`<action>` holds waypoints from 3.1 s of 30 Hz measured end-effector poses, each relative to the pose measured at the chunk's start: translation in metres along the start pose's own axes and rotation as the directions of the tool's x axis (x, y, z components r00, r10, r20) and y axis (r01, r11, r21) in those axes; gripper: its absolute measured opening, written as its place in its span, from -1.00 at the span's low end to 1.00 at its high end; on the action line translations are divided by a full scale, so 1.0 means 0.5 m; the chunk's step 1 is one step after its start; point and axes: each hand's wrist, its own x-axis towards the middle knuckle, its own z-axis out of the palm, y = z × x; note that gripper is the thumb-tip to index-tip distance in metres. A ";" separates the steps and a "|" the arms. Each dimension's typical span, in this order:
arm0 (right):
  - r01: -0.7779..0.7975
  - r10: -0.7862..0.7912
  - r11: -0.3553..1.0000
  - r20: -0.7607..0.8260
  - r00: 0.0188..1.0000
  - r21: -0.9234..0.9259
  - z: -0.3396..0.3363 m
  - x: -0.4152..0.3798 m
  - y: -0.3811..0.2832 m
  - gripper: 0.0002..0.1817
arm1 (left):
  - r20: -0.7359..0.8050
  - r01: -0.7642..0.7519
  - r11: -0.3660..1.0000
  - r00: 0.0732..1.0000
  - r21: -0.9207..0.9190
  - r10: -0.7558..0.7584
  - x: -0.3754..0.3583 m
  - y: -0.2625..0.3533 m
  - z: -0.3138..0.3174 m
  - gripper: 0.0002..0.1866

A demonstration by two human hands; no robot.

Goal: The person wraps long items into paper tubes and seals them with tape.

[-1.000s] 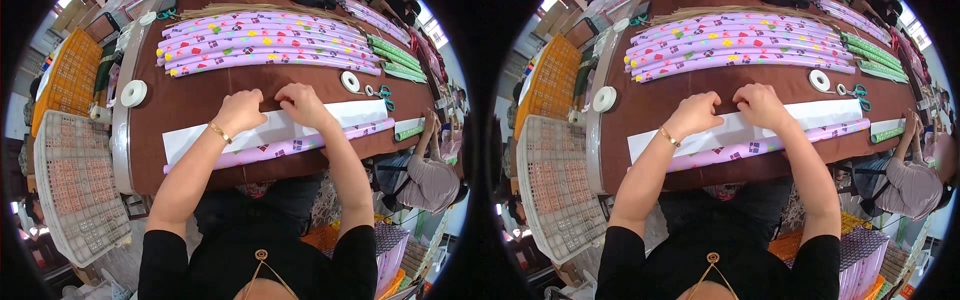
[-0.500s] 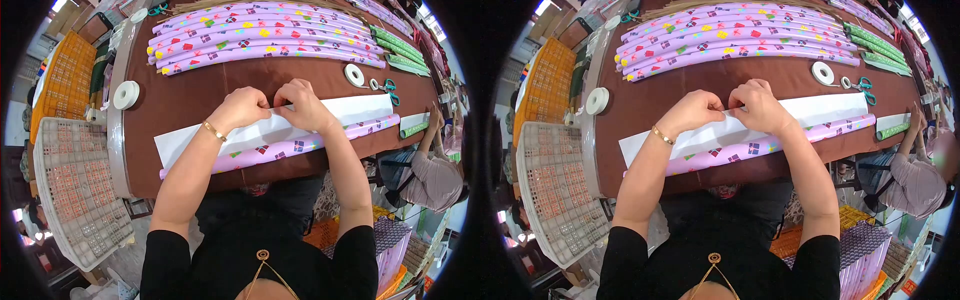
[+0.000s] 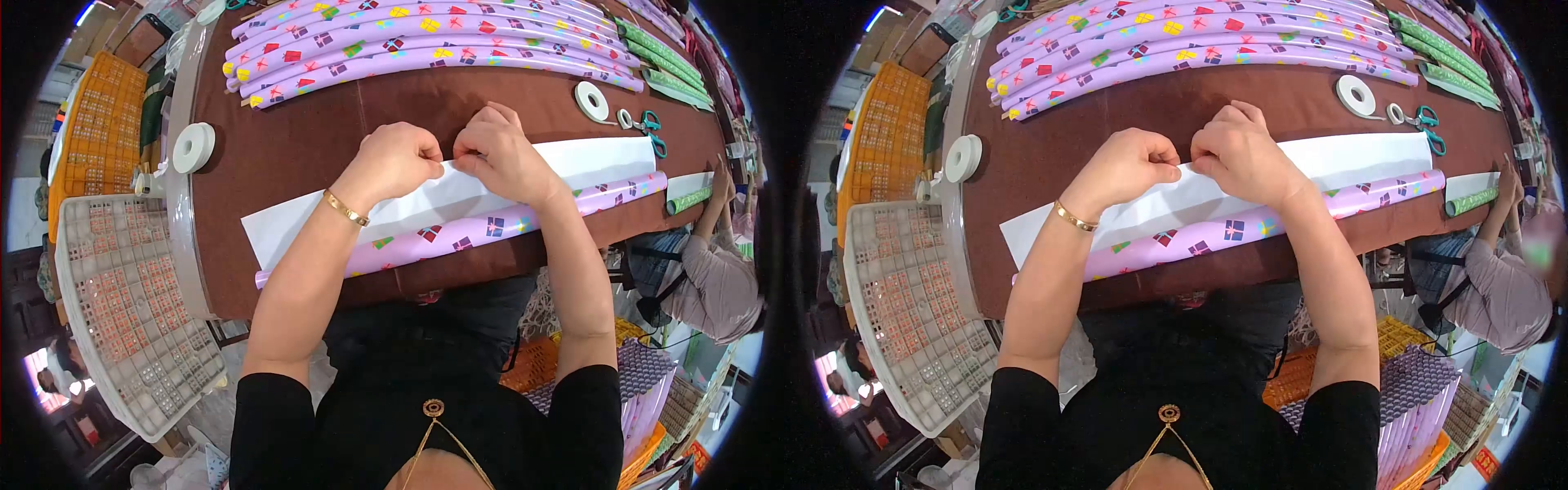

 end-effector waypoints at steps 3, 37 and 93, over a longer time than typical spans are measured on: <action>0.028 -0.028 1.000 -0.040 0.999 -0.012 -0.002 0.001 0.004 -0.93 | 0.003 -0.026 1.000 1.000 0.003 0.026 0.005 -0.014 -0.004 -0.82; 0.096 -0.177 0.919 -0.183 0.967 -0.383 0.043 0.046 -0.109 -0.92 | 0.071 -0.105 0.935 0.988 -0.340 0.136 -0.032 -0.051 -0.049 -0.18; -0.204 0.204 0.979 -0.064 0.977 -0.001 -0.079 -0.070 0.093 -0.91 | 0.017 -0.083 0.942 0.995 -0.325 0.093 -0.010 -0.010 -0.008 -0.40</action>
